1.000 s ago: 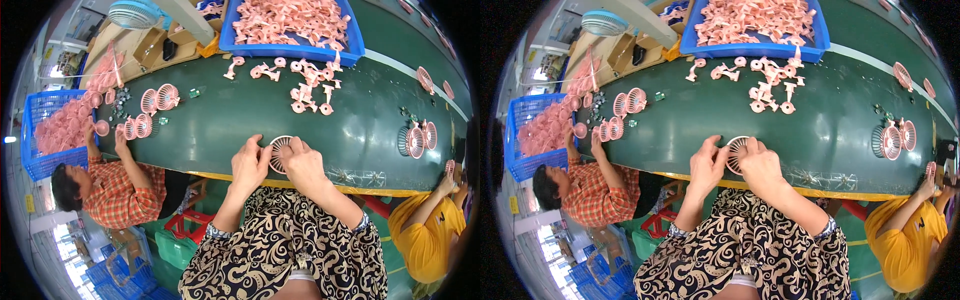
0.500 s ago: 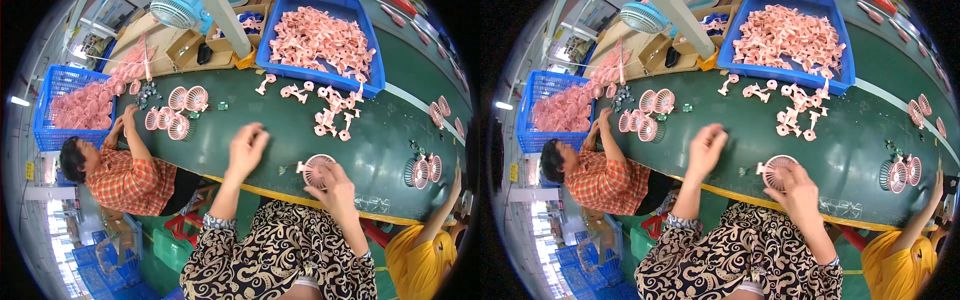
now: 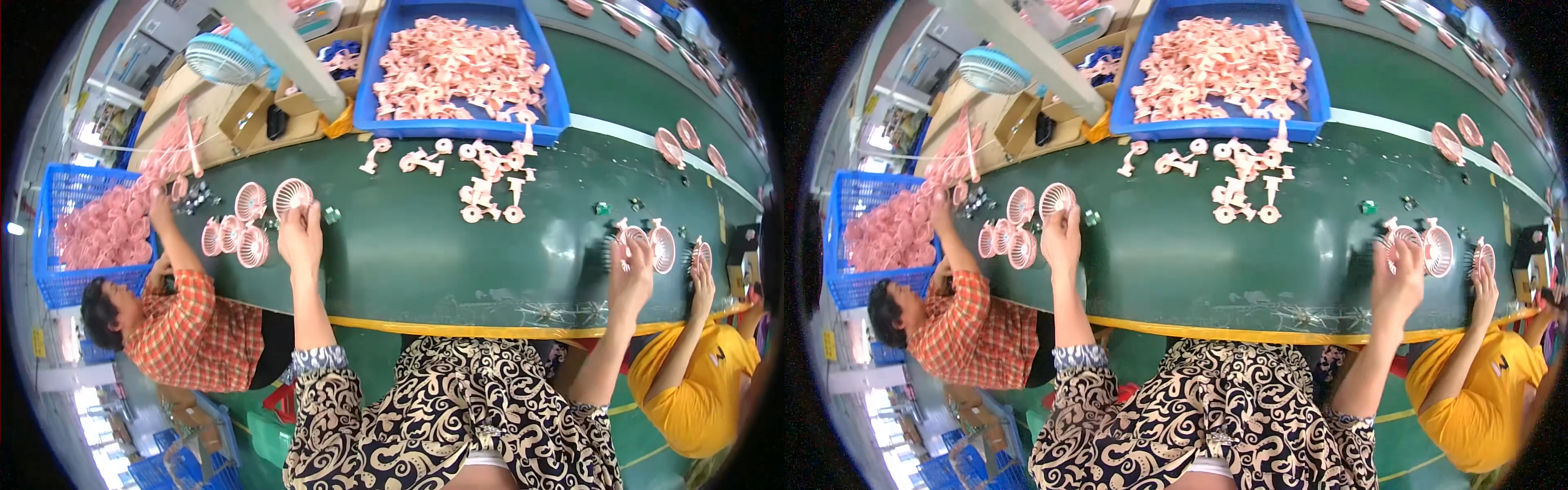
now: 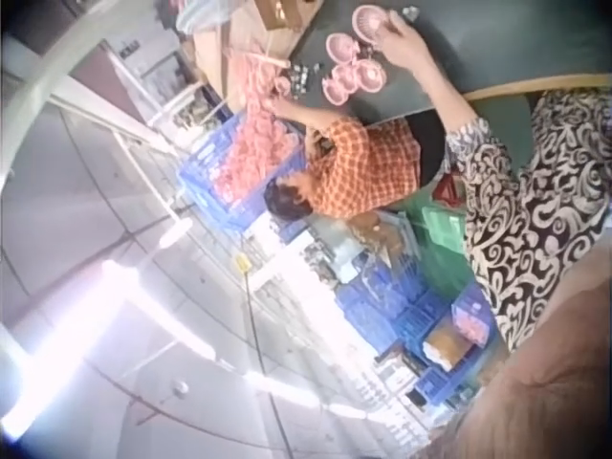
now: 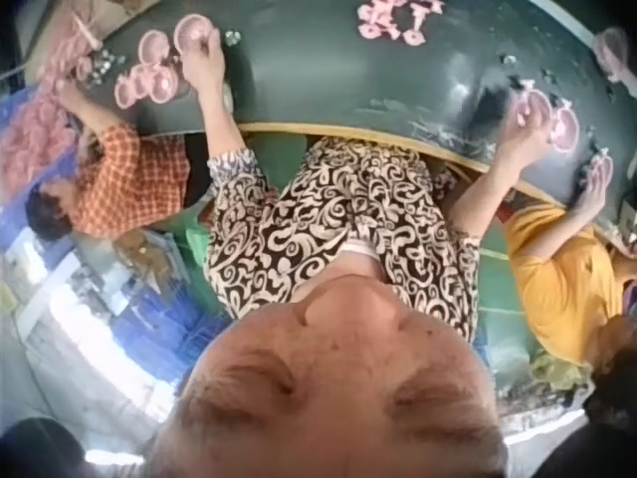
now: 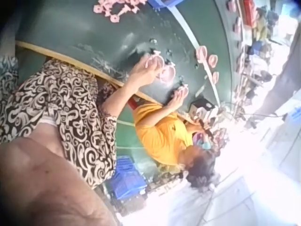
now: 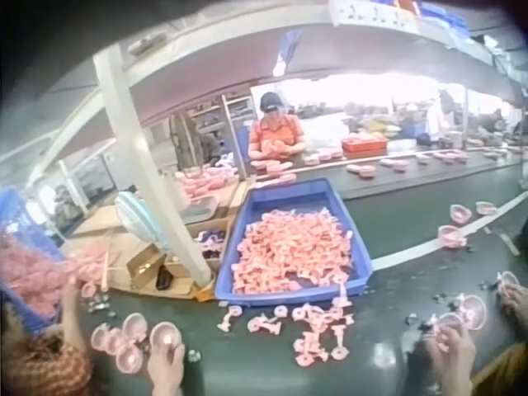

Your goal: The person assembles mini fan parts by attaching plastic stand components to circular fan grilles by hand and placing the assembled pieces on the workbench.

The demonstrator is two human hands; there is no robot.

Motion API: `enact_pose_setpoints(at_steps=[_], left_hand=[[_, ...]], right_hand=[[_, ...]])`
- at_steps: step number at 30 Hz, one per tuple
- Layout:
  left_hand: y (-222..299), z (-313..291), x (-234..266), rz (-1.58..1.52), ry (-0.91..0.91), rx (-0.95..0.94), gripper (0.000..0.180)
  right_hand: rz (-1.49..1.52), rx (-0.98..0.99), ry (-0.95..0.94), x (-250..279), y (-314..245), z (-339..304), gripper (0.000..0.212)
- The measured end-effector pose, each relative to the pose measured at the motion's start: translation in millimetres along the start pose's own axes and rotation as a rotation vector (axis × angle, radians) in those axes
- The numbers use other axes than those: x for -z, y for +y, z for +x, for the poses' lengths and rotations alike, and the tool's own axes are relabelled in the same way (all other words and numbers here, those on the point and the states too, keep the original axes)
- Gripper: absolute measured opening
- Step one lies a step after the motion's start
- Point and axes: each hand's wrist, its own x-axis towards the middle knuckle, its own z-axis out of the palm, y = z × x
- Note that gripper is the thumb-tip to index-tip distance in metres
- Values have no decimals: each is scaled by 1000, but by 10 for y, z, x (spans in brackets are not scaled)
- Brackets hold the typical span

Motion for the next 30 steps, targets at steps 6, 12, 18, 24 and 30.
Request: enact_pose_setpoints(at_steps=[6,12,18,24,30], left_hand=[[627,-912,134,-227,-173,-296,19],[979,-1397,161,-456,-463,-531,29],[1081,-1459,220,-475,-252,-341,53],[906,-1462,136,-376,-339,-171,31],[942,-1389,218,-272,-283,-349,17]], right_hand=[[302,257,-264,-379,-870,-14,29],[376,262,-330,-823,-1253,11,26],[400,378,-212,-861,-1106,-59,13],[232,635,-49,-720,-914,-282,18],[306,763,-180,-549,-922,-533,29]])
